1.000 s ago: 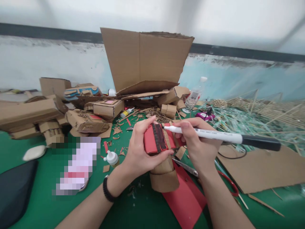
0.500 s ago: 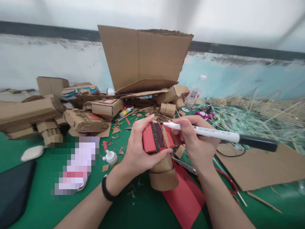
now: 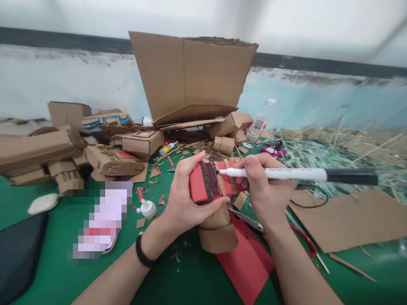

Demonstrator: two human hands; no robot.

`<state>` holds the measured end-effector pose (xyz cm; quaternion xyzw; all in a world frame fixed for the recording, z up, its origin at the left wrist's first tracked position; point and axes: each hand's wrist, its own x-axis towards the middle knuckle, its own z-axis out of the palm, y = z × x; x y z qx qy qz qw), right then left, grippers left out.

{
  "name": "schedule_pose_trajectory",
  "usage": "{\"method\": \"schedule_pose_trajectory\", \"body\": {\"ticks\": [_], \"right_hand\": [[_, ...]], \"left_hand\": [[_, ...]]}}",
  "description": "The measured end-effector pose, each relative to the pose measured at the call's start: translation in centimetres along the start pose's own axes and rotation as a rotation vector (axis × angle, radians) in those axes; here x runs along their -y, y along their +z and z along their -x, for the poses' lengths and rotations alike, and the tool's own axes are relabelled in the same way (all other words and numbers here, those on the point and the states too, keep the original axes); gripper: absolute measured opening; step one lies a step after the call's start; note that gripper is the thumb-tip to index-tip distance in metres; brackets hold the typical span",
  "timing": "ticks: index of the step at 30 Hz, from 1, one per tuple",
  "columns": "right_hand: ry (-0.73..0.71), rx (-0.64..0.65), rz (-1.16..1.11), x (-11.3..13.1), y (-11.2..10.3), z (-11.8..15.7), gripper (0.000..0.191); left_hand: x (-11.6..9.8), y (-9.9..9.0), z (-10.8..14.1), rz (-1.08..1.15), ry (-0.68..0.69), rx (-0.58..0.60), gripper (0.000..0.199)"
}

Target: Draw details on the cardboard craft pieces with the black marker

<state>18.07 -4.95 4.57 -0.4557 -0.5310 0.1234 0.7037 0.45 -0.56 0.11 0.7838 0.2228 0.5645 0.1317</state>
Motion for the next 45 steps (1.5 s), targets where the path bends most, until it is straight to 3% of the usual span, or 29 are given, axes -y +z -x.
{"method": "schedule_pose_trajectory", "body": {"ticks": [21,24,28,32,45], "right_hand": [[0.006,0.062,-0.026,-0.21,-0.04,-0.01,0.034],[0.001,0.037,-0.042,-0.17,-0.02,-0.02,0.039],[0.019,0.055,-0.053,-0.17,0.03,0.03,0.031],[-0.004,0.024,-0.024,-0.19,0.07,0.02,0.04],[0.008,0.036,-0.043,-0.17,0.02,0.07,0.032]], "left_hand": [[0.18,0.02,0.0,0.016,-0.003,-0.002,0.097],[0.21,0.03,-0.01,0.021,0.004,-0.006,0.098],[0.18,0.01,0.01,0.027,0.002,-0.008,0.099],[0.17,-0.02,0.05,0.036,0.004,-0.008,0.097],[0.22,0.01,0.04,0.033,0.012,-0.008,0.098]]}}
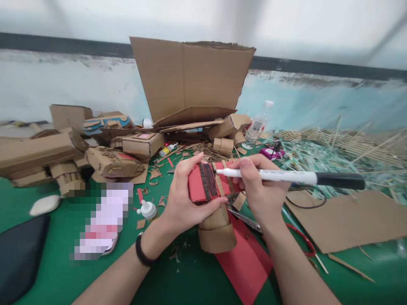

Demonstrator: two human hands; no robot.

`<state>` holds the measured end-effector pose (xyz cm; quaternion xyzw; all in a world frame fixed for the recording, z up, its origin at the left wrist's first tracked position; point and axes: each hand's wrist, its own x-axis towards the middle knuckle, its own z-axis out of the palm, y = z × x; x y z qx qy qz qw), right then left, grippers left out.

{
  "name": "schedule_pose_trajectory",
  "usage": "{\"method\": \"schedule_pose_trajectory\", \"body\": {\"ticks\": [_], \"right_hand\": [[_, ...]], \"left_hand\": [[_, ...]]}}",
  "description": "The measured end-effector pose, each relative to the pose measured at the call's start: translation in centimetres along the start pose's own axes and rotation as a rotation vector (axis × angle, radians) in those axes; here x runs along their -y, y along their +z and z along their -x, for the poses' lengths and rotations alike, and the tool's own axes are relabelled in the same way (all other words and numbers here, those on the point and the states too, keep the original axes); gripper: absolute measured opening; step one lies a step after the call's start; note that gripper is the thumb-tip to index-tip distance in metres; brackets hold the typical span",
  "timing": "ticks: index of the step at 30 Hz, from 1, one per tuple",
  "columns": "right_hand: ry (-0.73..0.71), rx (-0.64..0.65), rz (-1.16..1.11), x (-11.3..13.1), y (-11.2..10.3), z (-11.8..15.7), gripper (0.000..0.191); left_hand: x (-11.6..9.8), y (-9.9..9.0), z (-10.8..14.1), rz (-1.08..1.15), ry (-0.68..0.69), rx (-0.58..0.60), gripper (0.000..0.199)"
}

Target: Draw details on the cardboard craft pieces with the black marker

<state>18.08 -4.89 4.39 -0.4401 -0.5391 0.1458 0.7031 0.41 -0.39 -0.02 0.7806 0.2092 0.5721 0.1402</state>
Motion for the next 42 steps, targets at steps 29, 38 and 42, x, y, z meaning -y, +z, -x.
{"method": "schedule_pose_trajectory", "body": {"ticks": [29,38,42], "right_hand": [[-0.012,-0.005,0.055,-0.06,-0.19,-0.13,0.033],[-0.017,0.024,0.057,-0.07,-0.2,-0.14,0.031],[-0.027,-0.02,0.061,-0.1,-0.2,-0.09,0.043]], "left_hand": [[0.09,-0.02,-0.05,-0.016,-0.009,0.002,0.099],[0.07,-0.05,-0.07,-0.025,-0.01,0.006,0.097],[0.05,-0.07,-0.09,-0.027,-0.004,0.005,0.098]]}}
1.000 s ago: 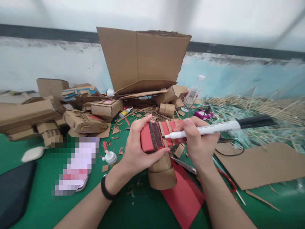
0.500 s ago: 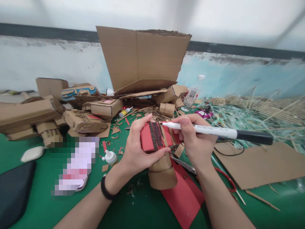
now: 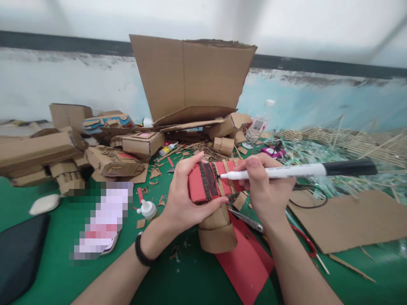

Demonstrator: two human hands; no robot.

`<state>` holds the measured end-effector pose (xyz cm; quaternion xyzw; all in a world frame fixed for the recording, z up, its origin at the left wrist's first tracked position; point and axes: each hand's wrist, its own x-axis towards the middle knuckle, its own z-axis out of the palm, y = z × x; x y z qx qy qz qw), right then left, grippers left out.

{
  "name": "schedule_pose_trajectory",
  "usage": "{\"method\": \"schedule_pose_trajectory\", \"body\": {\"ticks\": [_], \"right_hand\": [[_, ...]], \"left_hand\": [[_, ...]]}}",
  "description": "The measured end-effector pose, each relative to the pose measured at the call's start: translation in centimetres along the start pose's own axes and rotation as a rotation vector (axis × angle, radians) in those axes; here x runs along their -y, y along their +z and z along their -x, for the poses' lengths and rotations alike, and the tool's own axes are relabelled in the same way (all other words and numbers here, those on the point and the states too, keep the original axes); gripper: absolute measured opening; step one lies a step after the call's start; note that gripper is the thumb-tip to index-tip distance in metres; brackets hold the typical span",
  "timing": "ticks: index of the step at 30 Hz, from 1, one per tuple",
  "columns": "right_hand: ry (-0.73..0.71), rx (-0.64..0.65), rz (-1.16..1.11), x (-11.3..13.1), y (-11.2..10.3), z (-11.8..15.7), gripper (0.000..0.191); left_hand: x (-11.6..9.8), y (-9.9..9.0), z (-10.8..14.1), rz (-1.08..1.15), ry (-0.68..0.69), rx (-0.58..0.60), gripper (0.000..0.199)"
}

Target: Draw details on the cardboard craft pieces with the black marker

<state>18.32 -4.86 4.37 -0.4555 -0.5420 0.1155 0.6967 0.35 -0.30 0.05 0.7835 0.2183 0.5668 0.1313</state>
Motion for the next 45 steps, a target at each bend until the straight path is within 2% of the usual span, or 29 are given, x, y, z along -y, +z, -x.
{"method": "schedule_pose_trajectory", "body": {"ticks": [6,11,14,18,26,30,36,41,45], "right_hand": [[-0.03,0.084,0.037,-0.12,-0.1,0.14,0.022],[-0.025,0.04,0.009,-0.1,-0.15,0.18,0.028],[-0.057,0.08,0.055,-0.07,-0.15,0.19,0.025],[-0.02,0.046,0.04,-0.1,-0.14,0.23,0.033],[-0.023,0.079,0.044,-0.13,-0.16,0.28,0.032],[-0.072,0.11,0.084,-0.14,-0.22,0.28,0.024],[-0.072,0.116,0.061,-0.14,-0.23,0.33,0.019],[-0.05,0.094,0.028,-0.15,-0.15,0.34,0.026],[-0.056,0.1,0.037,-0.25,-0.1,0.28,0.023]], "left_hand": [[0.06,0.04,0.1,0.007,-0.007,-0.001,0.098],[0.06,0.07,0.11,0.014,-0.012,0.001,0.098],[0.0,0.04,0.05,0.02,-0.007,-0.003,0.098],[-0.02,-0.01,0.0,0.016,-0.001,-0.002,0.098],[-0.07,-0.08,-0.03,-0.013,-0.001,0.001,0.097],[-0.13,-0.11,-0.03,-0.023,-0.007,0.005,0.097],[-0.03,-0.12,-0.05,-0.01,0.008,0.0,0.097],[0.1,-0.08,0.01,0.014,0.002,0.001,0.097],[0.05,-0.08,-0.03,0.005,0.005,0.004,0.096]]}}
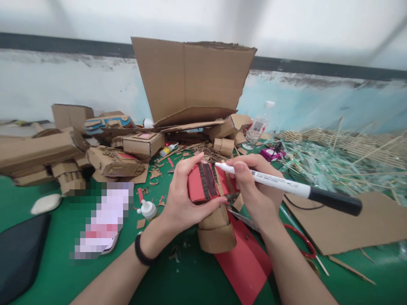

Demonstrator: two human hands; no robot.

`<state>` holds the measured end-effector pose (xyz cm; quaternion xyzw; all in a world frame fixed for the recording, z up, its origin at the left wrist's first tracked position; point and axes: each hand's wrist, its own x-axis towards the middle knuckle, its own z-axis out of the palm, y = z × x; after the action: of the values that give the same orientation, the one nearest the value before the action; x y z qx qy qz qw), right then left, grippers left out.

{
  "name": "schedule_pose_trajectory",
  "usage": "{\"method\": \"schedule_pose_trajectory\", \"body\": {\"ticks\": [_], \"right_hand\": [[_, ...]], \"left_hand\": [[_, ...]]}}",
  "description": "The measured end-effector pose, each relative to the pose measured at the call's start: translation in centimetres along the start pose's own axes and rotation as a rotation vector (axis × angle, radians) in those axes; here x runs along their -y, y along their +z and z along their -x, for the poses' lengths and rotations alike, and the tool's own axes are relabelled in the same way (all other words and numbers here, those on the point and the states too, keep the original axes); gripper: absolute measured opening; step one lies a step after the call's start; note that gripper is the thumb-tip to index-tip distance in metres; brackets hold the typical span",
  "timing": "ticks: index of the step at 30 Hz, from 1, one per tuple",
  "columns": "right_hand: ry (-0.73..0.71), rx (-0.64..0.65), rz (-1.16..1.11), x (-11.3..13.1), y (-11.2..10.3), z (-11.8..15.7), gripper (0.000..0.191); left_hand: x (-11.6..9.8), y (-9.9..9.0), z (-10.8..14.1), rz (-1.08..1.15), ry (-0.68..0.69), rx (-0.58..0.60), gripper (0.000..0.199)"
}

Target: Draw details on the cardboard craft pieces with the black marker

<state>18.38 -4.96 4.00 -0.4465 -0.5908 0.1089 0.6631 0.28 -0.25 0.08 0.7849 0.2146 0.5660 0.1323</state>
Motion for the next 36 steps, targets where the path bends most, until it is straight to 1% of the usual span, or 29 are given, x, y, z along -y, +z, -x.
{"method": "schedule_pose_trajectory", "body": {"ticks": [4,7,9,13,17,21,25,30,34,36], "right_hand": [[0.014,-0.046,-0.053,-0.2,0.02,0.03,0.028],[0.014,-0.019,-0.014,-0.2,0.03,0.05,0.023],[0.01,-0.013,-0.001,-0.17,0.03,0.05,0.024],[0.002,-0.065,-0.045,-0.21,0.04,0.12,0.028],[0.004,-0.021,-0.007,-0.25,0.0,0.22,0.023],[0.016,-0.075,-0.044,-0.24,-0.03,0.2,0.029],[0.005,-0.026,-0.015,-0.19,0.01,0.05,0.021],[0.004,-0.096,-0.052,-0.38,0.04,-0.12,0.035],[0.018,-0.055,-0.053,-0.44,-0.01,-0.01,0.026],[0.021,-0.061,-0.045,-0.45,-0.03,0.03,0.031]], "left_hand": [[-0.07,-0.03,0.03,0.006,-0.008,0.006,0.094],[-0.04,-0.06,0.12,-0.002,-0.019,0.006,0.094],[-0.02,-0.07,0.17,-0.007,-0.019,0.009,0.094],[-0.06,-0.1,0.15,-0.008,-0.018,0.014,0.094],[-0.17,-0.19,0.08,-0.016,-0.026,0.015,0.093],[-0.16,-0.2,0.08,-0.002,-0.017,0.015,0.094],[-0.12,-0.16,0.1,-0.009,-0.026,0.017,0.093],[-0.17,-0.18,0.04,-0.008,-0.021,0.012,0.094],[-0.14,-0.15,0.01,-0.013,-0.021,0.01,0.095],[-0.1,-0.11,0.03,-0.01,-0.019,0.012,0.095]]}}
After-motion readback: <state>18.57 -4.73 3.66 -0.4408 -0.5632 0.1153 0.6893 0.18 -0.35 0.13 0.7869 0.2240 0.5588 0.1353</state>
